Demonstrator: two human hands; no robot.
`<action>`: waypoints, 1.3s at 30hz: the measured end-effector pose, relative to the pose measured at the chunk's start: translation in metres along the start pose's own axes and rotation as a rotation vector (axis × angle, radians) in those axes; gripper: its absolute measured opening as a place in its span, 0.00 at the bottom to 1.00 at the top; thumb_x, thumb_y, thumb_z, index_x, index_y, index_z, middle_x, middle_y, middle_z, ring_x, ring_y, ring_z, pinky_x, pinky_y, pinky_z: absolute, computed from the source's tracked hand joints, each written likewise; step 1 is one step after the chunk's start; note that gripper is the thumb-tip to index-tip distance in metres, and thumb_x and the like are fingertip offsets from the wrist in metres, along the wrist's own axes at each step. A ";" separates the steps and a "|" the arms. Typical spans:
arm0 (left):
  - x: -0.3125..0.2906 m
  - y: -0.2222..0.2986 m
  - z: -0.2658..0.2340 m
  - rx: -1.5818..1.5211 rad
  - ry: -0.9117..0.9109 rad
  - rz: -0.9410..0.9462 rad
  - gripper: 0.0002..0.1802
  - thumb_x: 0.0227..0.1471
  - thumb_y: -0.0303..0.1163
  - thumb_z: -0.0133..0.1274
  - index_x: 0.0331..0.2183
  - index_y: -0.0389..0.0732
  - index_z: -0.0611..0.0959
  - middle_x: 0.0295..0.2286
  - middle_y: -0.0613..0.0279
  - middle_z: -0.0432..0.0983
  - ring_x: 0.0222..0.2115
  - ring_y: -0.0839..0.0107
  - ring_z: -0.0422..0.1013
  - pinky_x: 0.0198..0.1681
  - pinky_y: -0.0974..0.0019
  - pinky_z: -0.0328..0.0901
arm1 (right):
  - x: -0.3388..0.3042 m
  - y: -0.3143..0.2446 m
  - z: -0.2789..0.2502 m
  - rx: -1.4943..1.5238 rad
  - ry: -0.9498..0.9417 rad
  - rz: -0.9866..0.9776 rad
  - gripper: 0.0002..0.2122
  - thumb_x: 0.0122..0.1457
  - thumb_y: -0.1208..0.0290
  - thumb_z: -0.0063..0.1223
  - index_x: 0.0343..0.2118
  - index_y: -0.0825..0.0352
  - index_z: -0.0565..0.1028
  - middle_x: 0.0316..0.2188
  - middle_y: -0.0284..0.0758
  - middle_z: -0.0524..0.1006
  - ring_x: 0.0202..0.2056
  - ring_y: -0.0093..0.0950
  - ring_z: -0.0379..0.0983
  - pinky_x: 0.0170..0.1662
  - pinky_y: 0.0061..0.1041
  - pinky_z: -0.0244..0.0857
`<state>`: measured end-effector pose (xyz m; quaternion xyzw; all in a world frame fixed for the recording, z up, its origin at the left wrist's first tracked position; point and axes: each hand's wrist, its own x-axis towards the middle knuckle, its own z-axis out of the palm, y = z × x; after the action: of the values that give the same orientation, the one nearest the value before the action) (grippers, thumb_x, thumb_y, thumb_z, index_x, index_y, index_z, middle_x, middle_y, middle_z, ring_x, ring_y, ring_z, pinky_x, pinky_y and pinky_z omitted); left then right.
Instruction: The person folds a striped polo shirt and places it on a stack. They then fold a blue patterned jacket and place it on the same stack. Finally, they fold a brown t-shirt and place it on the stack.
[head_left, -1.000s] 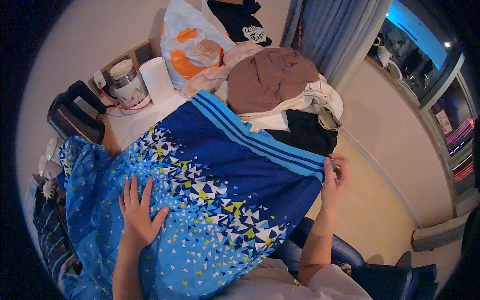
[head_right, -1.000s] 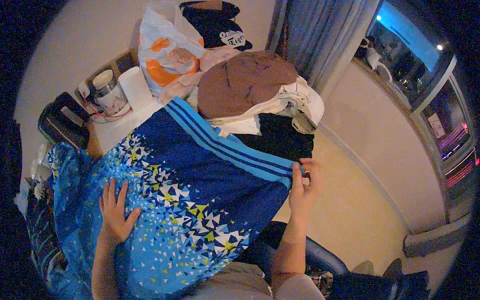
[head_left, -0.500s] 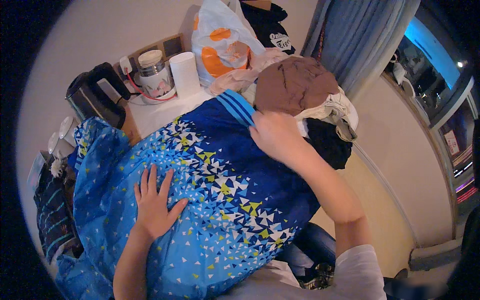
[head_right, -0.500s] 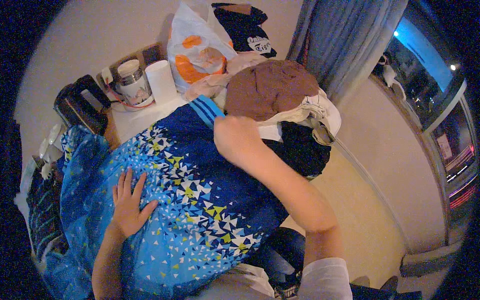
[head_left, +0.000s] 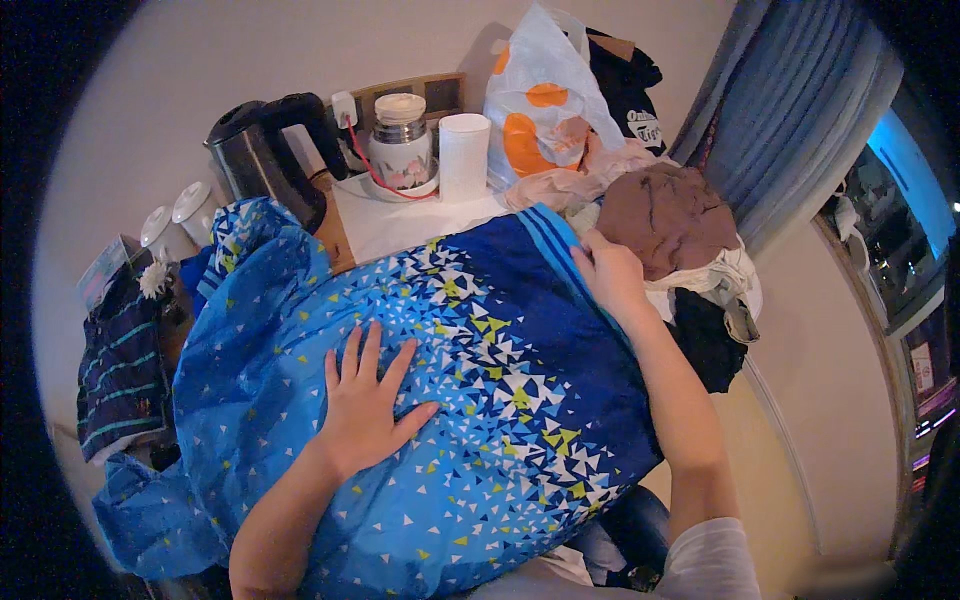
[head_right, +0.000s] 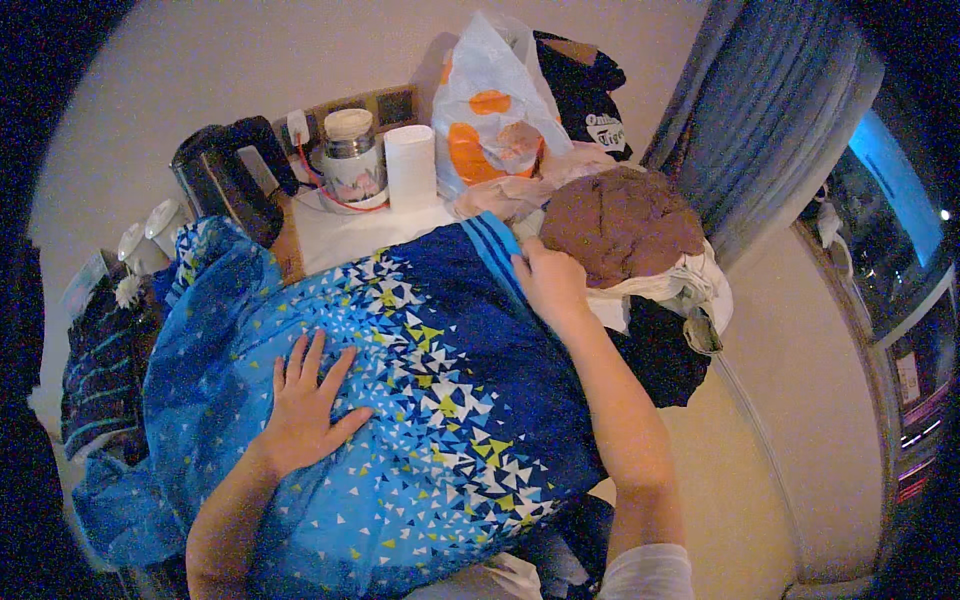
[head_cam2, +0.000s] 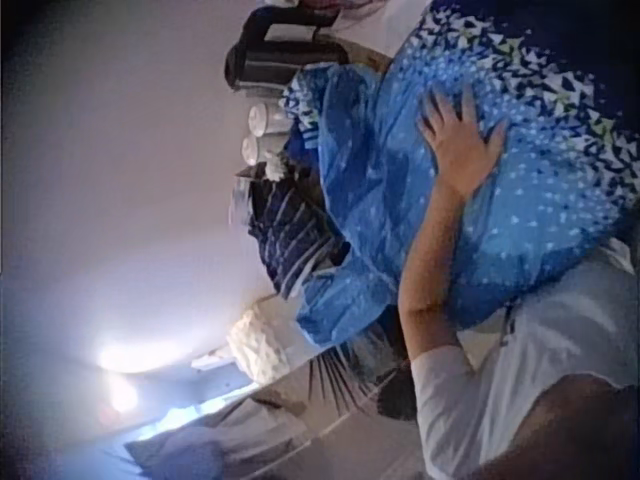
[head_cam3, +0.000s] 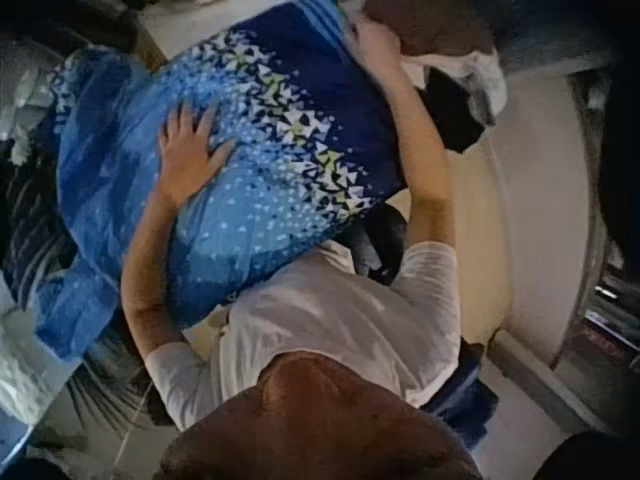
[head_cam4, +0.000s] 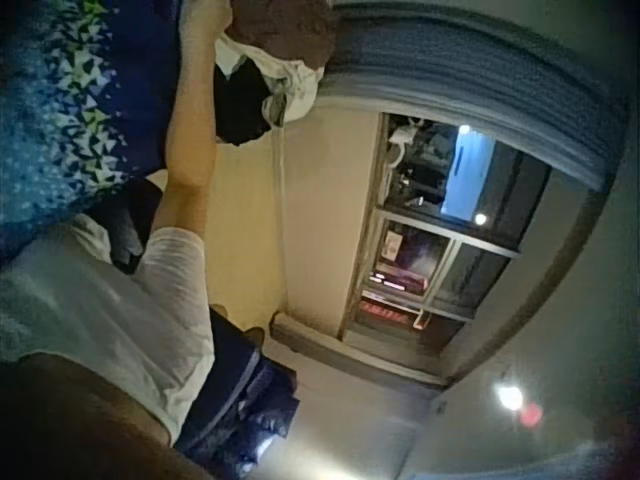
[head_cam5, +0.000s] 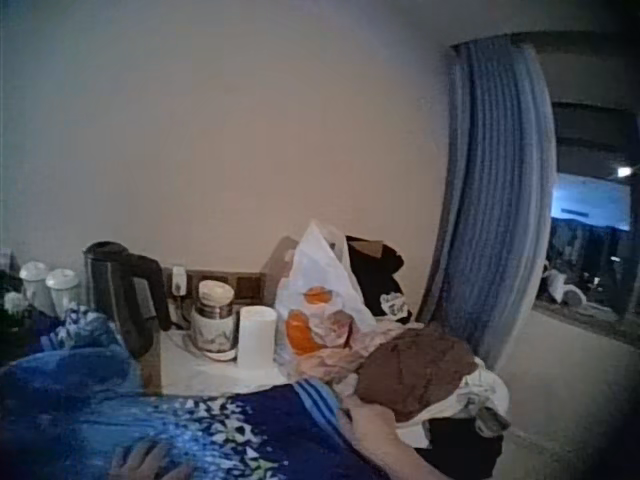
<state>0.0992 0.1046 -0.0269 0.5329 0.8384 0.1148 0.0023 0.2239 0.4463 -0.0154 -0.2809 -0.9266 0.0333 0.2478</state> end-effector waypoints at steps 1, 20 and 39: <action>0.001 0.000 0.001 0.001 0.016 0.006 0.41 0.48 0.58 0.50 0.58 0.48 0.63 0.59 0.39 0.46 0.60 0.39 0.42 0.57 0.31 0.39 | 0.002 0.002 0.001 -0.017 0.035 -0.033 0.08 0.57 0.64 0.51 0.29 0.63 0.71 0.22 0.44 0.77 0.26 0.44 0.75 0.29 0.40 0.67; 0.006 -0.012 -0.014 -0.182 0.227 0.040 0.36 0.48 0.51 0.53 0.56 0.45 0.66 0.58 0.38 0.50 0.58 0.41 0.48 0.56 0.35 0.47 | -0.005 -0.052 -0.019 0.165 0.095 -0.481 0.26 0.53 0.52 0.52 0.52 0.62 0.68 0.55 0.48 0.61 0.57 0.46 0.55 0.59 0.42 0.51; 0.005 -0.083 0.019 0.001 0.351 -0.089 0.33 0.52 0.58 0.45 0.55 0.49 0.69 0.57 0.47 0.55 0.58 0.48 0.50 0.59 0.40 0.43 | -0.074 -0.113 0.007 0.117 -0.435 -0.637 0.30 0.56 0.48 0.47 0.60 0.54 0.60 0.62 0.45 0.52 0.63 0.44 0.47 0.62 0.46 0.41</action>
<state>0.0255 0.0794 -0.0604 0.4670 0.8488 0.2052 -0.1391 0.2171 0.3120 -0.0313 0.0491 -0.9948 0.0664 0.0592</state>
